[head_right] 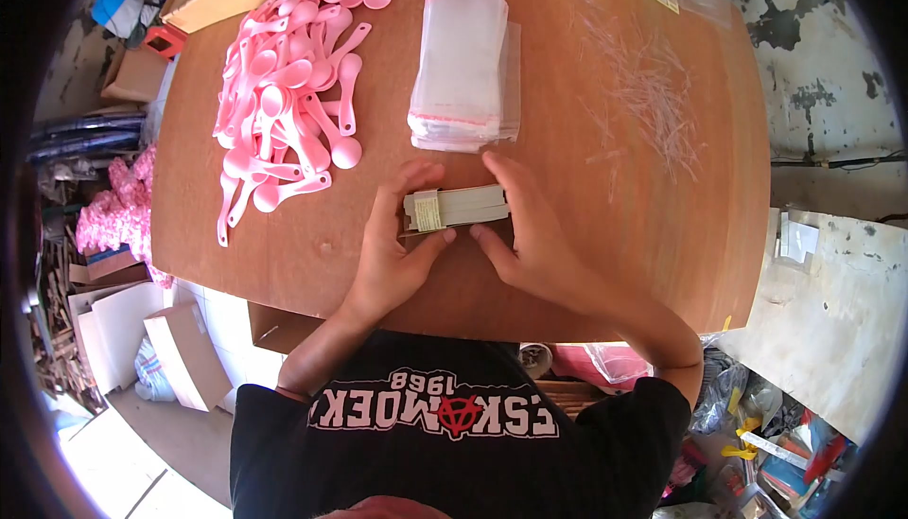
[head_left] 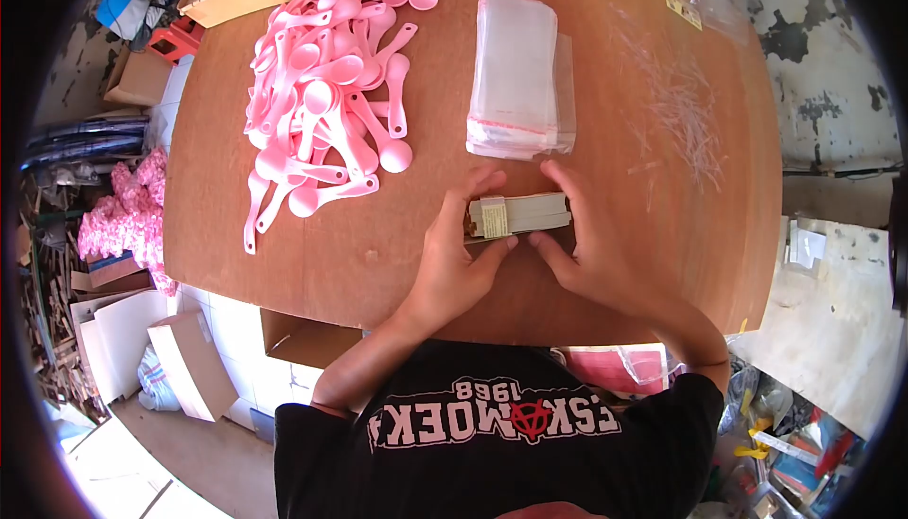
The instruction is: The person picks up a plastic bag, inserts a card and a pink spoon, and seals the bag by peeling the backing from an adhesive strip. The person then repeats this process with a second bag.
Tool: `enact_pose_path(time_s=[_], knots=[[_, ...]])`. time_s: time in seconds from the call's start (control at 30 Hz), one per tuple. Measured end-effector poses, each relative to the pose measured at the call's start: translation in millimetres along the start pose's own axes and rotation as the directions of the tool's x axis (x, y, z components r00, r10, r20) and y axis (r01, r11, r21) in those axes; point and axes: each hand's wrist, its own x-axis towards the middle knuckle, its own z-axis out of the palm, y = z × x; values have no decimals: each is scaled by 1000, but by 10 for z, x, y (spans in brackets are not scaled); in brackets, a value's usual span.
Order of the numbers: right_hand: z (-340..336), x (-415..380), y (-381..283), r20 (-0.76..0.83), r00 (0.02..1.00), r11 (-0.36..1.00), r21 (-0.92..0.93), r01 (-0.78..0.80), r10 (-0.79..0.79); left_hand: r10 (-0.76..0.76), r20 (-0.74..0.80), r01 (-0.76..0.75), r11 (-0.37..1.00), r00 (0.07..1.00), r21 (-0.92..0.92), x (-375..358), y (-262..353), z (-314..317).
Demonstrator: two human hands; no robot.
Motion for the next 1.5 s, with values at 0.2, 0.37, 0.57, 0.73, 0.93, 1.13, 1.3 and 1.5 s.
enact_pose_path(time_s=[0.2,0.37,0.57,0.73,0.93,1.13,1.3,1.5], knots=[[335,-99,52,-82,993,891,452,-41,87,8,-76,-11,999,997,-35,-23,29,71],[351,-101,81,-87,996,876,481,34,8,-8,-70,-1,992,998,-130,-33,57,48],[187,-46,71,33,999,960,280,-33,24,-68,-4,66,987,998,-146,-67,-56,23],[137,-24,17,27,999,993,117,30,-33,43,-50,-43,999,998,-3,-69,-97,39],[-167,121,-276,95,985,947,-275,163,-142,19,-65,-23,998,998,-56,-65,-97,40],[-312,383,-510,187,936,840,-413,351,-299,7,-52,-12,995,999,-99,-78,-139,60],[-310,609,-613,349,897,761,-492,423,-272,97,-35,-94,992,995,86,-62,-161,35],[-222,705,-581,446,828,589,-585,557,-340,39,-26,-40,998,999,-46,-79,-152,34]])
